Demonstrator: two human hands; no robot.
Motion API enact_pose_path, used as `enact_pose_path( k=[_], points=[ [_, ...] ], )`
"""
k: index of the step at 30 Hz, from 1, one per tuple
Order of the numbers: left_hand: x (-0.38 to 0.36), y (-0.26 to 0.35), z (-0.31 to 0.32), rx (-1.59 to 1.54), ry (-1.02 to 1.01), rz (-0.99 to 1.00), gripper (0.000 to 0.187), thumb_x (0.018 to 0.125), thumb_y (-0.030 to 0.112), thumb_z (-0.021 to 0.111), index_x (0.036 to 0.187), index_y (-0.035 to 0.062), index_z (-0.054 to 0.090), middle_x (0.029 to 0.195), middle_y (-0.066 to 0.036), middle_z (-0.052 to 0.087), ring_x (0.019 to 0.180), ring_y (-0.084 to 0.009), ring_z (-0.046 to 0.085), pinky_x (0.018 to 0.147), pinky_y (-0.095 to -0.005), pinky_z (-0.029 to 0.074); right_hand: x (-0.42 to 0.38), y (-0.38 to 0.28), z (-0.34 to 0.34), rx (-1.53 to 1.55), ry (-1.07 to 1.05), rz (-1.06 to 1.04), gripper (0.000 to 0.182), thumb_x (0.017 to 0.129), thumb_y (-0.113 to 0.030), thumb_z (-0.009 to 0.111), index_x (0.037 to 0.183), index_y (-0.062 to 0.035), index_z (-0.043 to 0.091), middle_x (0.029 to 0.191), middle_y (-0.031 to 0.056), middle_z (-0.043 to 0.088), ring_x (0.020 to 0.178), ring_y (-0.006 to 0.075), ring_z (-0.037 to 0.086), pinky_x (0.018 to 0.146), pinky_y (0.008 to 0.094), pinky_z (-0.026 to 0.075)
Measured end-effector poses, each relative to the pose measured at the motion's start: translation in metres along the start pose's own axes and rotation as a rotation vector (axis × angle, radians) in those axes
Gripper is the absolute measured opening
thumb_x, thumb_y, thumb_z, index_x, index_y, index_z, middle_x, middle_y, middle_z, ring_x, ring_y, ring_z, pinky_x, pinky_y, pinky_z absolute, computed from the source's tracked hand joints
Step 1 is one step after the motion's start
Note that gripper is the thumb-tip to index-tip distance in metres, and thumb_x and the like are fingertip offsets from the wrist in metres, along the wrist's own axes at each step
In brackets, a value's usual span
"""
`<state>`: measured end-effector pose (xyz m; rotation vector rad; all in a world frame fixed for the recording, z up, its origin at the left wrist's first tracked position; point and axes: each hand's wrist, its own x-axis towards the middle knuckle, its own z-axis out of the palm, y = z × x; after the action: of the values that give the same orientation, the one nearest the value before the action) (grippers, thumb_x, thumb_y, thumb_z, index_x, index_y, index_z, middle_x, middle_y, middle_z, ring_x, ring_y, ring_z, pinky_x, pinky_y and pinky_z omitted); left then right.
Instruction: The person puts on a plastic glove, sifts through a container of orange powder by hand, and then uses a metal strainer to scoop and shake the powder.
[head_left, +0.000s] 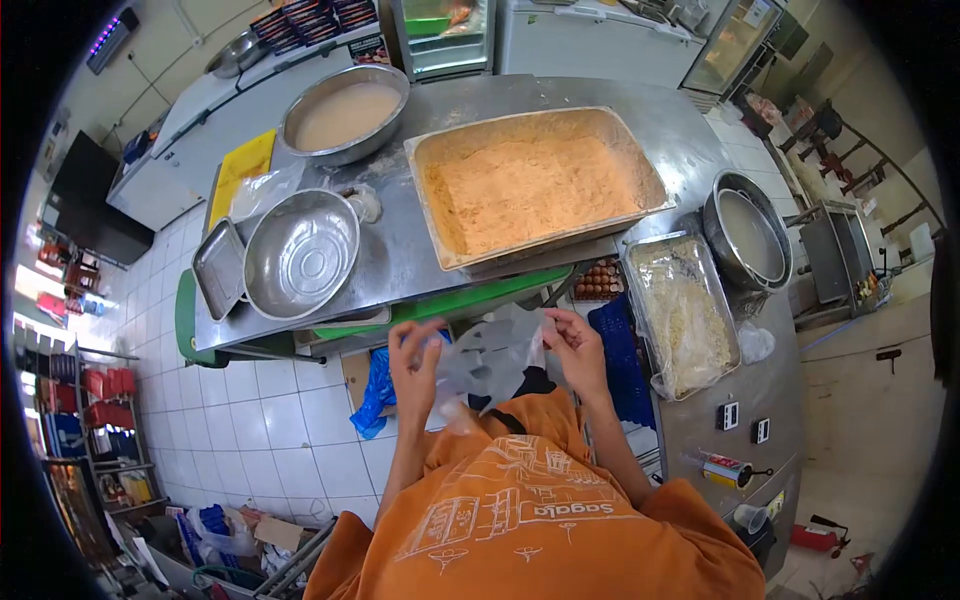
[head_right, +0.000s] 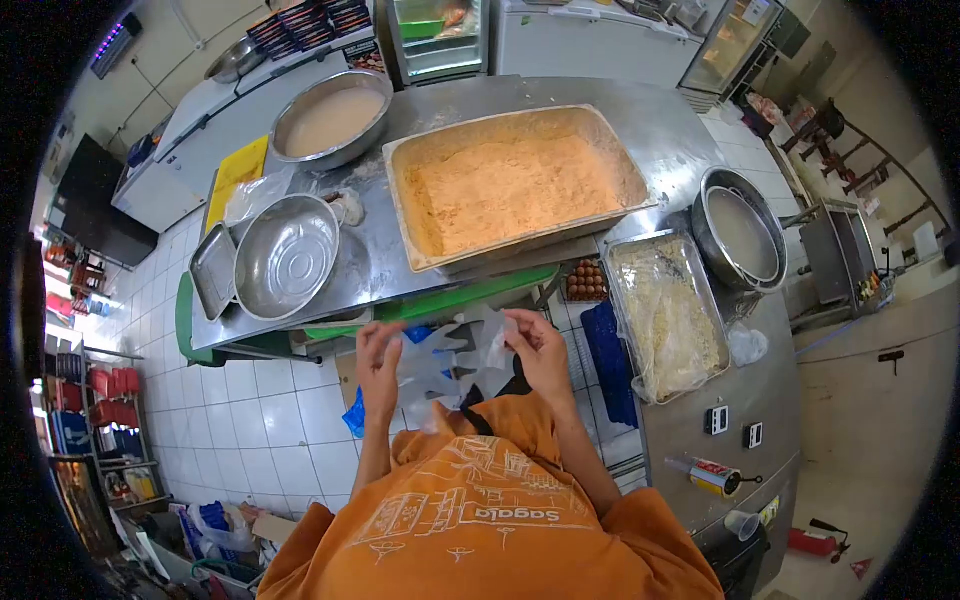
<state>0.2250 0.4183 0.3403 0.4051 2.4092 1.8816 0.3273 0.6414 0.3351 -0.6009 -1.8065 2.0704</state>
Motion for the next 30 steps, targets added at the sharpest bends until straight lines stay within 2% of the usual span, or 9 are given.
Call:
enact_pose_path(
  k=[2, 5, 8, 11, 14, 17, 23, 26, 30],
  points=[
    [-0.002, 0.017, -0.009, 0.112, -0.262, 0.044, 0.021, 0.087, 0.019, 0.068, 0.106, 0.0089, 0.070, 0.102, -0.007, 0.059, 0.091, -0.0168, 0.056, 0.076, -0.0319, 0.046, -0.003, -0.007, 0.002, -0.063, 0.013, -0.008, 0.030, 0.087, -0.003, 0.068, 0.116, -0.0004, 0.061, 0.084, 0.0066, 0.069, 0.078, 0.0111, 0.065, 0.069, 0.0251, 0.052],
    [-0.008, 0.039, 0.027, 0.234, -0.442, 0.099, 0.026, 0.084, 0.022, 0.073, 0.102, 0.0041, 0.068, 0.092, -0.006, 0.061, 0.084, -0.0142, 0.057, 0.075, -0.0276, 0.045, -0.013, -0.020, 0.022, -0.429, -0.060, -0.229, 0.039, 0.082, -0.004, 0.073, 0.119, -0.0016, 0.060, 0.083, 0.0082, 0.068, 0.078, 0.0136, 0.066, 0.069, 0.0272, 0.052],
    [-0.006, 0.055, 0.031, 0.208, -0.600, -0.228, 0.025, 0.082, 0.022, 0.075, 0.098, 0.0042, 0.068, 0.084, -0.005, 0.066, 0.071, -0.0115, 0.058, 0.065, -0.0268, 0.044, -0.019, -0.029, 0.035, -0.531, -0.103, -0.319, 0.045, 0.079, -0.007, 0.076, 0.120, -0.0023, 0.059, 0.083, 0.0099, 0.068, 0.076, 0.0153, 0.066, 0.070, 0.0286, 0.053],
    [-0.013, 0.021, 0.035, -0.191, -0.538, -0.240, 0.024, 0.086, 0.021, 0.073, 0.100, 0.0018, 0.067, 0.082, -0.004, 0.068, 0.070, -0.0058, 0.056, 0.062, -0.0236, 0.043, -0.024, -0.027, 0.035, -0.437, -0.115, -0.310, 0.044, 0.080, -0.010, 0.077, 0.119, -0.0028, 0.059, 0.084, 0.0095, 0.068, 0.076, 0.0155, 0.066, 0.070, 0.0289, 0.053],
    [-0.013, 0.018, 0.028, -0.335, -0.564, -0.443, 0.021, 0.090, 0.019, 0.069, 0.102, 0.0006, 0.066, 0.082, -0.001, 0.068, 0.073, -0.0032, 0.055, 0.064, -0.0212, 0.043, -0.026, -0.015, 0.038, -0.253, -0.033, -0.230, 0.045, 0.080, -0.011, 0.077, 0.120, -0.0032, 0.059, 0.086, 0.0092, 0.069, 0.076, 0.0151, 0.066, 0.070, 0.0290, 0.053],
    [-0.015, -0.001, 0.028, -0.499, -0.522, -0.391, 0.018, 0.088, 0.015, 0.072, 0.099, 0.0010, 0.067, 0.083, 0.000, 0.068, 0.072, -0.0056, 0.059, 0.063, -0.0209, 0.046, -0.030, -0.016, 0.037, -0.335, -0.089, -0.166, 0.039, 0.080, -0.009, 0.076, 0.115, -0.0026, 0.062, 0.089, 0.0093, 0.070, 0.077, 0.0151, 0.066, 0.071, 0.0286, 0.054],
    [-0.027, -0.007, 0.021, -0.283, -0.394, -0.378, 0.013, 0.090, 0.012, 0.069, 0.093, 0.0000, 0.068, 0.083, -0.001, 0.068, 0.077, -0.0068, 0.059, 0.070, -0.0203, 0.046, -0.033, -0.020, 0.033, -0.389, -0.097, -0.071, 0.028, 0.080, -0.003, 0.074, 0.106, -0.0013, 0.066, 0.095, 0.0103, 0.070, 0.083, 0.0163, 0.068, 0.073, 0.0289, 0.053],
    [-0.030, -0.006, 0.023, -0.317, -0.340, -0.408, 0.010, 0.088, 0.010, 0.070, 0.090, 0.0006, 0.068, 0.085, -0.002, 0.068, 0.079, -0.0066, 0.059, 0.072, -0.0206, 0.047, -0.033, -0.014, 0.033, -0.447, -0.164, -0.260, 0.029, 0.080, -0.003, 0.074, 0.108, -0.0014, 0.065, 0.094, 0.0106, 0.070, 0.084, 0.0172, 0.068, 0.074, 0.0288, 0.053],
    [-0.031, -0.005, 0.028, -0.420, -0.279, -0.437, 0.008, 0.085, 0.006, 0.073, 0.088, 0.0017, 0.066, 0.086, -0.002, 0.068, 0.078, -0.0062, 0.059, 0.069, -0.0208, 0.048, -0.036, -0.015, 0.037, -0.423, -0.138, -0.238, 0.029, 0.080, -0.004, 0.074, 0.107, -0.0012, 0.065, 0.093, 0.0109, 0.069, 0.083, 0.0185, 0.068, 0.073, 0.0287, 0.053]
  ],
)
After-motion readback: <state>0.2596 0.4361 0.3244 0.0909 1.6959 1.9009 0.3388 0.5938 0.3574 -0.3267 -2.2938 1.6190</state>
